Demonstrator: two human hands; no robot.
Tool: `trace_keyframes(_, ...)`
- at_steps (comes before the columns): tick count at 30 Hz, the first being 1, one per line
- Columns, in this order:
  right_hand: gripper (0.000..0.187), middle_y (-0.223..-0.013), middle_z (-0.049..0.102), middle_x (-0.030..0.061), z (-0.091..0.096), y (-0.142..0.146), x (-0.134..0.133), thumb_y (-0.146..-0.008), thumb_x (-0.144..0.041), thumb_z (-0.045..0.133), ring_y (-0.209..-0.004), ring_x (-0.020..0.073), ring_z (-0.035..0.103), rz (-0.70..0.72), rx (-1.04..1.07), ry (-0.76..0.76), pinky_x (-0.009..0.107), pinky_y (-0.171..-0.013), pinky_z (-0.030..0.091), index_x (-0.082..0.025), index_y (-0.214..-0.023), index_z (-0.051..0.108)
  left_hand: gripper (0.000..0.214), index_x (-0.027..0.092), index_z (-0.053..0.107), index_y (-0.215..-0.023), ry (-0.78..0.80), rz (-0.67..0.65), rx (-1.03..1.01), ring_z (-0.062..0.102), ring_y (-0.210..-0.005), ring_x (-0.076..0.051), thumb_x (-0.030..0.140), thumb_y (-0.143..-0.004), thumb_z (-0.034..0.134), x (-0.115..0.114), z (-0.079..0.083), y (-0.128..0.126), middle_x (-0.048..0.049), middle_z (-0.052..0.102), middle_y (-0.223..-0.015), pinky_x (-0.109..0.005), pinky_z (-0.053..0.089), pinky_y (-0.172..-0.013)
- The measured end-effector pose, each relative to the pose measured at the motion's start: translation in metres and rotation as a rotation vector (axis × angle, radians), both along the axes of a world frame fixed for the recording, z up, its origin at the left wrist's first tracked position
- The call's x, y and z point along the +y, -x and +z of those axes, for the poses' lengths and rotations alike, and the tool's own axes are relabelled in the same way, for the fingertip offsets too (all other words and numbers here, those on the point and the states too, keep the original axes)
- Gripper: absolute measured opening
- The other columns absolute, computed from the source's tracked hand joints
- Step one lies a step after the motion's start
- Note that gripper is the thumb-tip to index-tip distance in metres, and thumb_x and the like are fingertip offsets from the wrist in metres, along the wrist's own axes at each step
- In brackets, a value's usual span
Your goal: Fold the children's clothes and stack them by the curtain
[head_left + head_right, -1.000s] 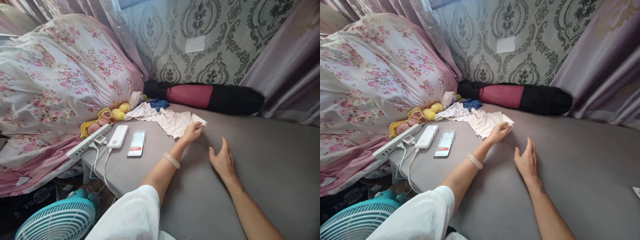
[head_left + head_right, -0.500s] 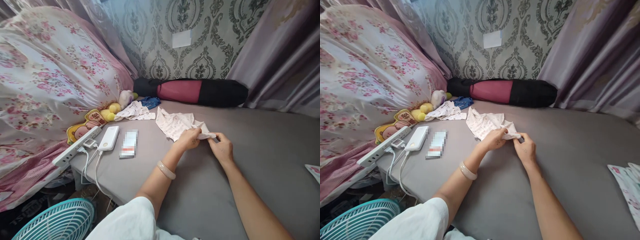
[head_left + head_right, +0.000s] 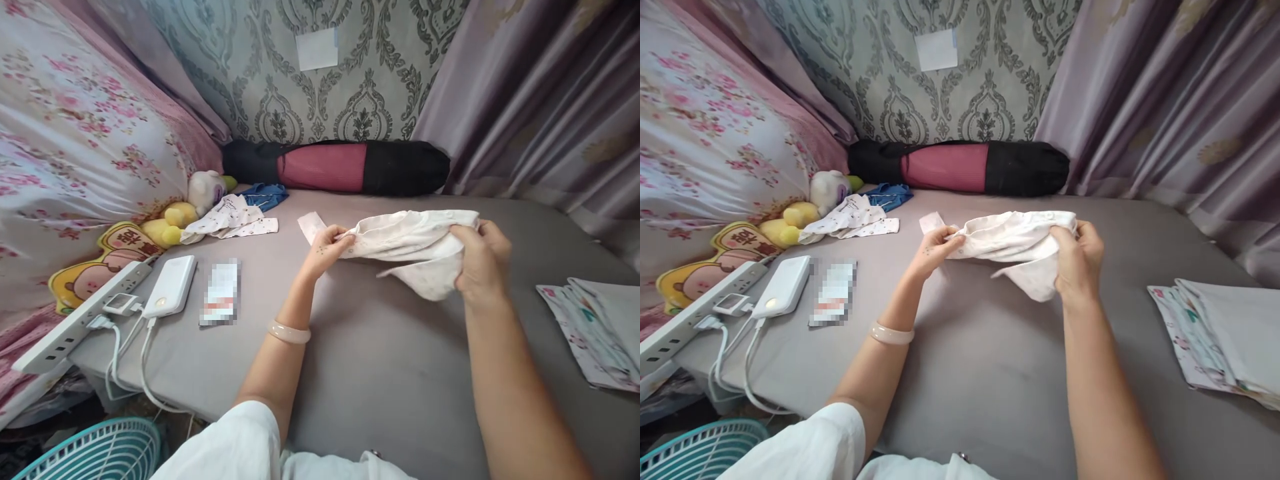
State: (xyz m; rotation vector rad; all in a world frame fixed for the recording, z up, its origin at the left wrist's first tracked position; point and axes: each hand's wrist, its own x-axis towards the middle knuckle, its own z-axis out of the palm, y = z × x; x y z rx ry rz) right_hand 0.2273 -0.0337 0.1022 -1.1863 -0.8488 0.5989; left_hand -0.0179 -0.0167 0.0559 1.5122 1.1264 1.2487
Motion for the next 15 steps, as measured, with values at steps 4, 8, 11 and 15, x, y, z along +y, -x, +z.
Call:
trace_keyframes(4, 0.032, -0.077, 0.066, -0.0007, 0.014, -0.023, -0.016, -0.066, -0.040, 0.077, -0.066, 0.0156, 0.060, 0.393, -0.128, 0.250, 0.027, -0.059, 0.048, -0.021, -0.088, 0.067, 0.037, 0.016, 0.065, -0.088, 0.074, 0.005, -0.142, 0.055, -0.064, -0.012, 0.049, -0.074, 0.072, -0.001, 0.006, 0.011, 0.0001, 0.062, -0.071, -0.023, 0.042, -0.059)
trace_keyframes(8, 0.032, -0.068, 0.065, -0.0003, -0.008, -0.054, -0.011, -0.070, -0.051, 0.073, -0.060, 0.0148, 0.057, 0.654, -0.667, 0.511, 0.023, -0.050, 0.041, -0.019, -0.075, 0.067, 0.037, 0.016, 0.068, -0.088, 0.113, 0.037, -0.092, 0.054, -0.061, -0.012, 0.048, -0.072, 0.073, -0.001, 0.002, 0.017, 0.0005, 0.062, -0.068, -0.023, 0.040, -0.056)
trace_keyframes(11, 0.021, -0.064, 0.064, -0.0002, -0.033, -0.071, 0.001, -0.071, -0.041, 0.067, -0.058, 0.0148, 0.056, 0.646, -0.968, 0.595, 0.023, -0.049, 0.039, -0.020, -0.069, 0.068, 0.032, 0.015, 0.070, -0.086, 0.112, 0.032, -0.039, 0.053, -0.060, -0.011, 0.044, -0.073, 0.073, -0.003, 0.000, 0.017, 0.0010, 0.061, -0.066, -0.022, 0.038, -0.055)
trace_keyframes(15, 0.015, -0.073, 0.071, 0.0022, -0.047, -0.084, 0.006, -0.065, -0.025, 0.063, -0.062, 0.0184, 0.063, 0.618, -1.043, 0.742, 0.027, -0.053, 0.046, -0.022, -0.077, 0.072, 0.028, 0.015, 0.071, -0.085, 0.135, -0.003, 0.023, 0.050, -0.059, -0.011, 0.040, -0.073, 0.072, -0.004, 0.000, 0.016, 0.0013, 0.058, -0.064, -0.021, 0.036, -0.053)
